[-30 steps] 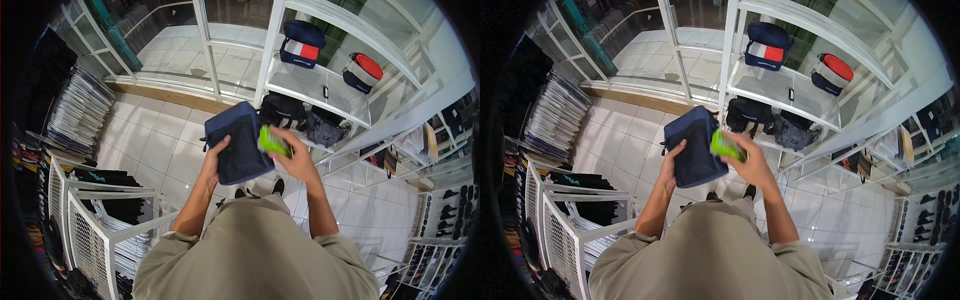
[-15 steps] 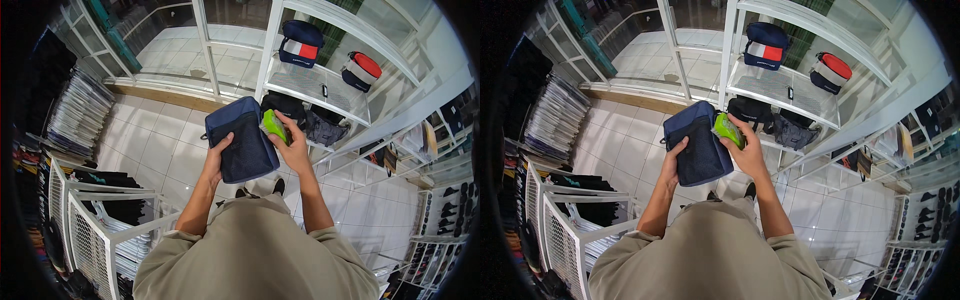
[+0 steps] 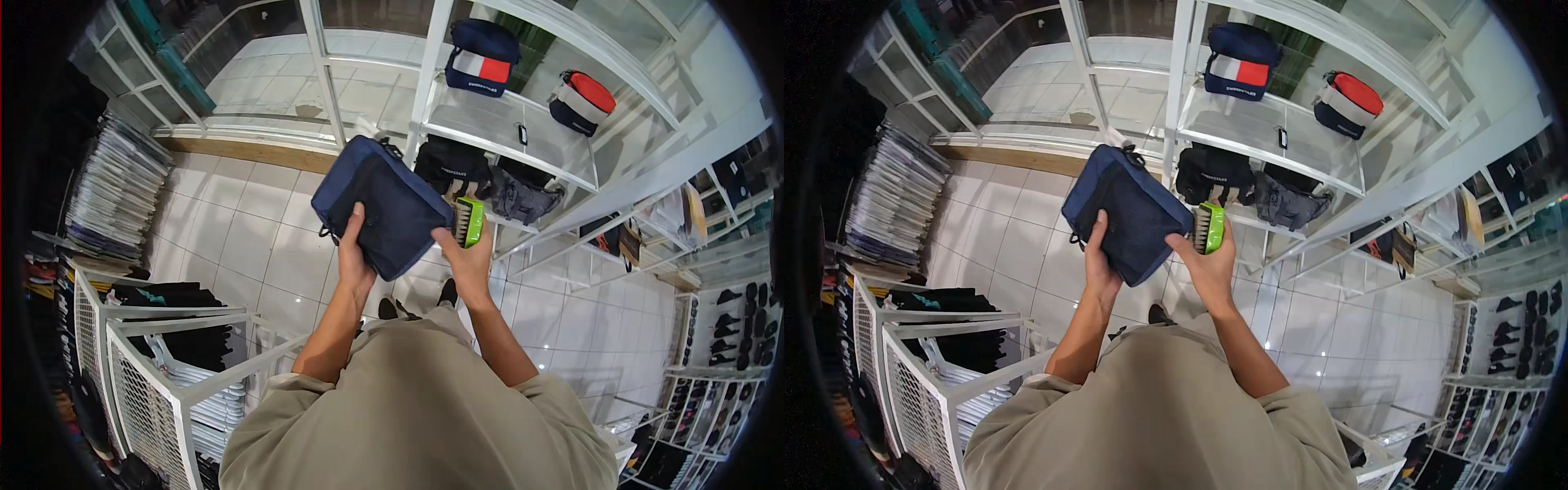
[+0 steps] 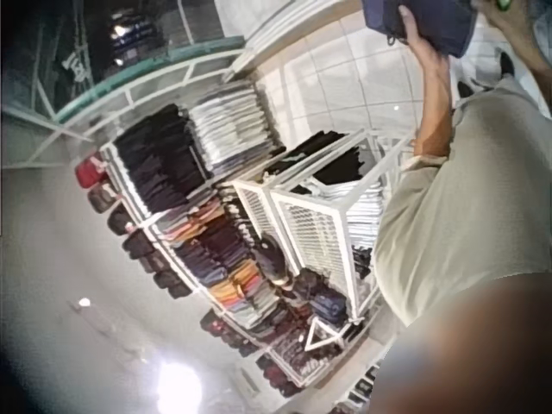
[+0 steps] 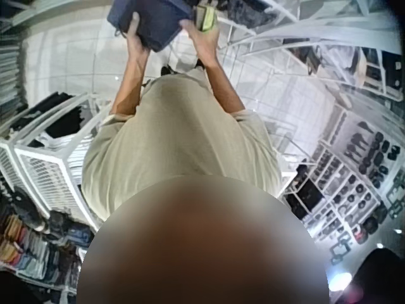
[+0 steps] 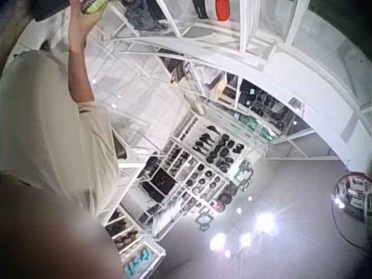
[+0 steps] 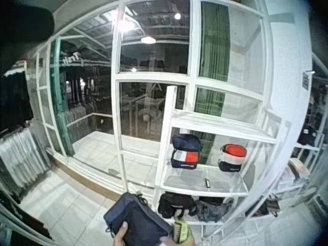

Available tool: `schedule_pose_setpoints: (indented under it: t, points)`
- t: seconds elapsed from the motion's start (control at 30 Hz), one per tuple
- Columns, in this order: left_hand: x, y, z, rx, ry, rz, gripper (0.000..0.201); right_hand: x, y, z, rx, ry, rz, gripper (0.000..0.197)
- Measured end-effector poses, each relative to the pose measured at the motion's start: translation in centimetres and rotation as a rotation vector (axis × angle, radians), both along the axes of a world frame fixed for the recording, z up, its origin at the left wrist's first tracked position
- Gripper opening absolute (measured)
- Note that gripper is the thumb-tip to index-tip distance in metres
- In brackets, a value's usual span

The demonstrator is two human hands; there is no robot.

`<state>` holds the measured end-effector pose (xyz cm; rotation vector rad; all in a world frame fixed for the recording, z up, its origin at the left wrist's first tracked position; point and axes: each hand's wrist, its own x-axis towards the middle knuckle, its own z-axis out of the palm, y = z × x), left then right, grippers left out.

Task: Cleaning and dusting merchandise bags on a display shelf in a clothing store.

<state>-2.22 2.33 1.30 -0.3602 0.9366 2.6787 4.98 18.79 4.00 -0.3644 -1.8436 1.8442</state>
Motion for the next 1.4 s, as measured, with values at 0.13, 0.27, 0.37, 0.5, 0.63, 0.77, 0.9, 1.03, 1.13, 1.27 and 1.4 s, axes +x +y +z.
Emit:
schedule_pose_setpoints:
  t: [0.13,0.27,0.37,0.5,0.63,0.77,0.9,1.03,1.13,1.27,1.4]
  points:
    - [1.3,0.7,-1.3,0.011,-0.028,-0.113,0.058,0.7,0.3,1.5,-0.220,-0.082,0.048,0.068]
    - [2.1,0.9,-3.3,-0.017,-0.090,-0.191,0.073,1.3,1.1,0.6,-0.165,-0.068,0.056,0.066]
    - [2.6,0.3,-5.0,-0.186,-0.154,-0.117,0.101,0.8,2.4,-1.9,-0.053,-0.030,0.072,0.069]
    - [2.6,-0.6,-4.1,-0.525,-0.197,0.175,0.133,0.0,4.3,-1.8,0.125,0.068,0.148,0.073]
    - [2.4,-2.5,-0.7,-1.542,0.787,0.190,0.127,0.0,7.6,-0.5,0.269,0.079,0.313,0.074]
    - [1.1,-1.4,5.6,-1.678,1.201,-0.292,0.102,0.9,9.6,2.6,0.351,0.053,0.476,0.072]
    - [0.1,1.1,5.6,-1.352,1.024,-0.869,0.082,2.1,11.0,3.4,0.318,-0.003,0.554,0.074]
    - [1.0,4.2,3.4,-1.153,0.995,-0.826,0.072,3.3,14.0,3.0,0.310,-0.069,0.541,0.076]
    - [1.1,6.7,3.1,-1.154,0.951,-0.896,0.071,4.1,15.9,3.1,0.323,-0.048,0.475,0.075]
    - [1.7,9.4,4.0,-1.437,1.063,-0.743,0.063,5.1,18.2,3.8,0.436,-0.139,0.266,0.072]
    - [1.9,12.5,4.7,-1.543,1.155,-0.622,0.061,6.2,19.5,3.6,0.581,-0.105,0.041,0.073]
